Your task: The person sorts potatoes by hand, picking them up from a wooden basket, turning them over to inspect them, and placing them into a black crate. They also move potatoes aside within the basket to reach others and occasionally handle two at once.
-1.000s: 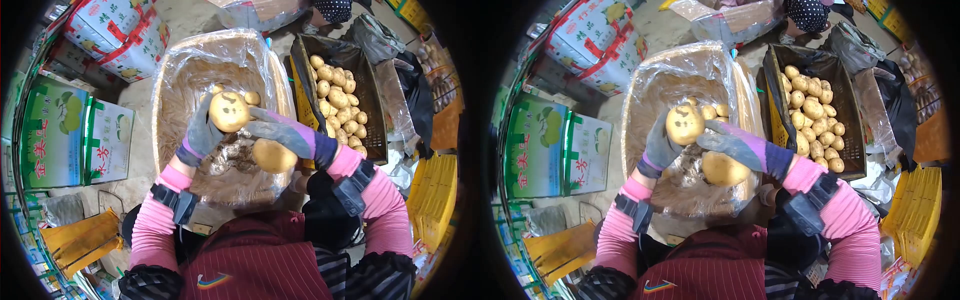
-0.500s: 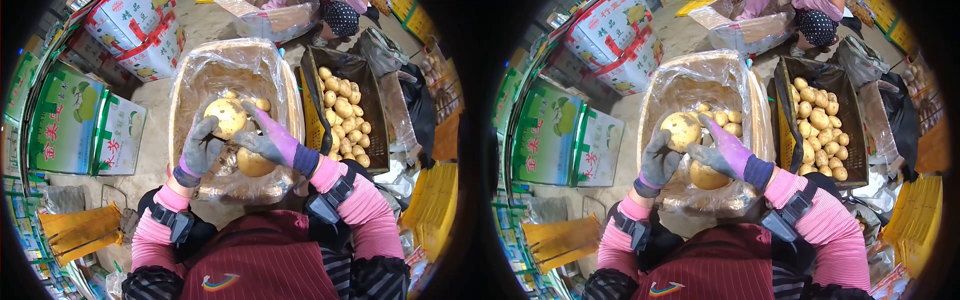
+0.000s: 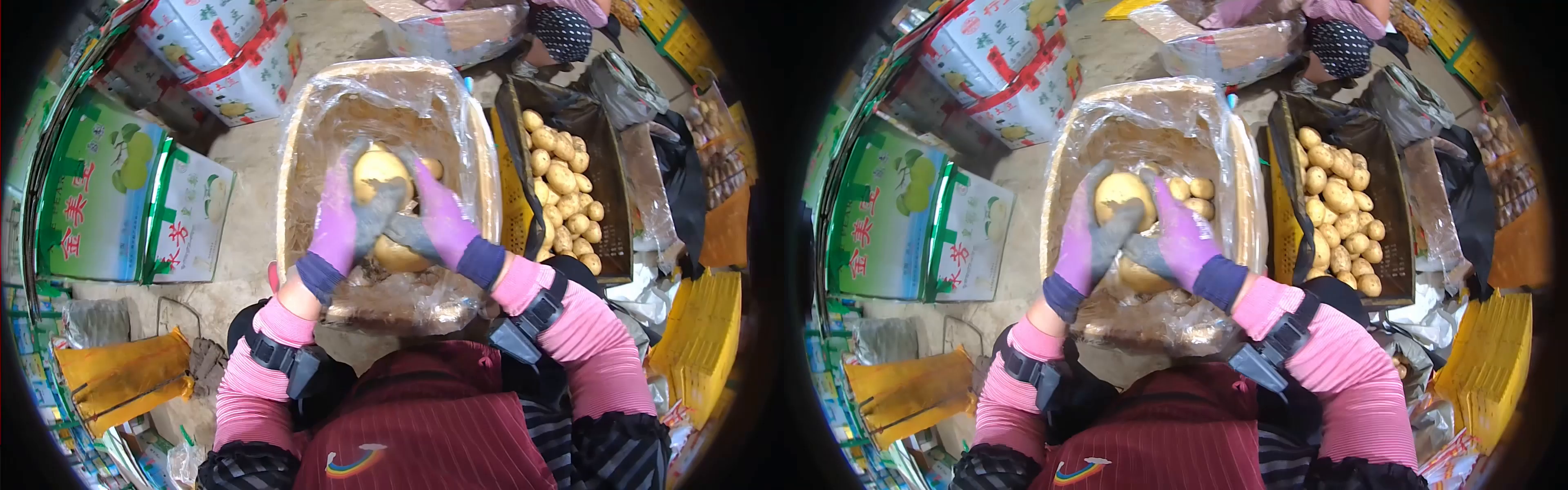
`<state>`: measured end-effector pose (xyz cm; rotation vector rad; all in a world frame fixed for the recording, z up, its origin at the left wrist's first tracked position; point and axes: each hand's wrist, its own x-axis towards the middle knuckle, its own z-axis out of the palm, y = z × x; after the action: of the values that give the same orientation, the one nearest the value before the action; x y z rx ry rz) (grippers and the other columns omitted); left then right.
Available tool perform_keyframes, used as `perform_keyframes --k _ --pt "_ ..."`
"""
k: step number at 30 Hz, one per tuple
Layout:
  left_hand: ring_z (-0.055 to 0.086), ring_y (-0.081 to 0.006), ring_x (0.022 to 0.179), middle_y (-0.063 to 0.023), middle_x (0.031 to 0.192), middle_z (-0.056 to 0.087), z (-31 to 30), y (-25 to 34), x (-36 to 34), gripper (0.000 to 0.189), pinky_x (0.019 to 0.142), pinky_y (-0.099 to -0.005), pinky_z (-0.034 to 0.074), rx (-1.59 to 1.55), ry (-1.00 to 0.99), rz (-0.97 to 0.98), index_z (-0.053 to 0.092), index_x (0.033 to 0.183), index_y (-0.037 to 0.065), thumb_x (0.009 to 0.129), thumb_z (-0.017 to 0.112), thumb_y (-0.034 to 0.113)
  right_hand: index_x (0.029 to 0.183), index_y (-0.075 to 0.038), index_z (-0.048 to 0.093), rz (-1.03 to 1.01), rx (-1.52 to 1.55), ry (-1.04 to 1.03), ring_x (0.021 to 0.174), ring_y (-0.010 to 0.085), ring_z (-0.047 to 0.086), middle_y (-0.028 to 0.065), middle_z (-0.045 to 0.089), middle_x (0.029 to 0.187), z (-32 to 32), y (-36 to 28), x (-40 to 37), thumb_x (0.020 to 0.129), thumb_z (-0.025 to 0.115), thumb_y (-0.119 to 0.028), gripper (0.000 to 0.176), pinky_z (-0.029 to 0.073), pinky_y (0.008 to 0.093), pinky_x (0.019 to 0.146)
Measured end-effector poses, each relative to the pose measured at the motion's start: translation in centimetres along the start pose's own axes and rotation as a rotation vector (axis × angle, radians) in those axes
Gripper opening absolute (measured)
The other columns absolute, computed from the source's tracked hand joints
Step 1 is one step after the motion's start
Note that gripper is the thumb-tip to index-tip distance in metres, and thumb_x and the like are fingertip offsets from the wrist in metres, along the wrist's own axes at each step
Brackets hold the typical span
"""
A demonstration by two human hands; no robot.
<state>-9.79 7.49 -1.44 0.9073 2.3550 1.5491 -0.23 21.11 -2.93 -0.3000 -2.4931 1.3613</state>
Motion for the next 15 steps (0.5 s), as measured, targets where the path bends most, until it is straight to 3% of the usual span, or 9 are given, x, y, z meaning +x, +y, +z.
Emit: perform_keyframes --k 2,3,5,7,9,10,11,13,15 --pt "0.058 -0.0223 0.119 -0.0168 0.13 0.059 -0.4 0.6 0.0 0.054 0.101 -0.0353 0.048 -0.063 -0.024 -0.039 0.047 0.142 -0.002 0.095 0.065 0.017 0.152 -0.002 0.03 0.219 0.466 -0.074 0.119 0.0285 0.06 0.0207 0.057 0.135 0.4 -0.8 -0.4 0.077 0.084 -0.035 0.098 0.047 0.0388 0.103" --pt "0.058 -0.0219 0.118 -0.0154 0.128 0.061 -0.4 0.6 0.0 0.047 0.1 -0.0348 0.048 -0.112 -0.036 -0.085 0.05 0.139 -0.002 0.098 0.06 0.018 0.151 -0.001 0.031 0.156 0.548 -0.024 0.117 0.0264 0.06 0.0182 0.057 0.133 2.3 1.1 -0.3 0.08 0.082 -0.032 0.093 0.048 0.0376 0.101" --pt "0.059 -0.0213 0.117 -0.0143 0.127 0.063 -0.5 -0.9 0.3 0.041 0.1 -0.0331 0.048 -0.112 -0.042 0.077 0.055 0.136 -0.002 0.104 0.051 0.024 0.144 0.0 0.039 0.08 0.779 -0.026 0.113 0.0209 0.06 0.013 0.059 0.128 3.5 2.5 0.3 0.086 0.078 -0.023 0.073 0.05 0.0341 0.097" --pt "0.065 -0.0217 0.109 -0.0142 0.125 0.065 -1.3 -1.3 0.9 0.043 0.096 -0.0329 0.051 0.016 -0.051 0.255 0.053 0.139 0.0 0.106 0.049 0.028 0.137 -0.002 0.046 0.168 1.122 -0.072 0.107 0.018 0.064 0.0112 0.062 0.122 0.8 0.1 -0.3 0.09 0.074 -0.02 0.058 0.054 0.031 0.088" --pt "0.065 -0.0196 0.108 -0.0137 0.13 0.063 -1.6 0.6 0.4 0.047 0.092 -0.0325 0.053 -0.508 -0.045 -0.125 0.05 0.142 0.001 0.107 0.046 0.032 0.136 -0.002 0.049 0.212 1.211 -0.111 0.103 0.0177 0.065 0.0107 0.063 0.119 -3.0 -1.1 -0.1 0.091 0.073 -0.021 0.054 0.055 0.0311 0.084" --pt "0.064 -0.0176 0.11 -0.0137 0.134 0.061 -1.2 1.9 0.2 0.048 0.088 -0.0323 0.054 -0.681 -0.077 -0.042 0.047 0.145 0.002 0.107 0.046 0.032 0.134 -0.003 0.051 0.25 1.321 -0.179 0.099 0.0175 0.067 0.0103 0.065 0.116 -4.6 -1.8 0.0 0.092 0.072 -0.022 0.051 0.057 0.0312 0.08" --pt "0.064 -0.0176 0.11 -0.0137 0.134 0.061 -0.9 2.0 0.1 0.048 0.088 -0.0323 0.054 -0.684 -0.085 -0.04 0.047 0.145 0.002 0.107 0.046 0.032 0.133 -0.004 0.053 0.152 1.352 -0.115 0.092 0.0172 0.069 0.0097 0.066 0.113 -6.3 -2.8 -0.3 0.095 0.069 -0.024 0.046 0.058 0.031 0.074" --pt "0.061 -0.0188 0.115 -0.0127 0.138 0.057 -0.3 2.0 -0.2 0.055 0.096 -0.0334 0.051 -0.411 -0.154 -0.154 0.046 0.146 0.002 0.105 0.05 0.038 0.135 -0.003 0.053 -0.269 0.918 0.128 0.092 0.0182 0.07 0.0111 0.066 0.116 -9.6 -1.7 -0.2 0.096 0.068 -0.025 0.047 0.059 0.0315 0.079" --pt "0.06 -0.0207 0.116 -0.0132 0.137 0.059 1.1 -1.1 -0.8 0.052 0.097 -0.0343 0.051 -0.281 -0.31 -0.114 0.047 0.145 0.003 0.104 0.052 0.035 0.139 -0.004 0.051 -0.139 0.869 0.22 0.094 0.0219 0.071 0.0149 0.066 0.118 -14.6 0.3 -1.3 0.099 0.063 -0.022 0.046 0.06 0.0339 0.084"
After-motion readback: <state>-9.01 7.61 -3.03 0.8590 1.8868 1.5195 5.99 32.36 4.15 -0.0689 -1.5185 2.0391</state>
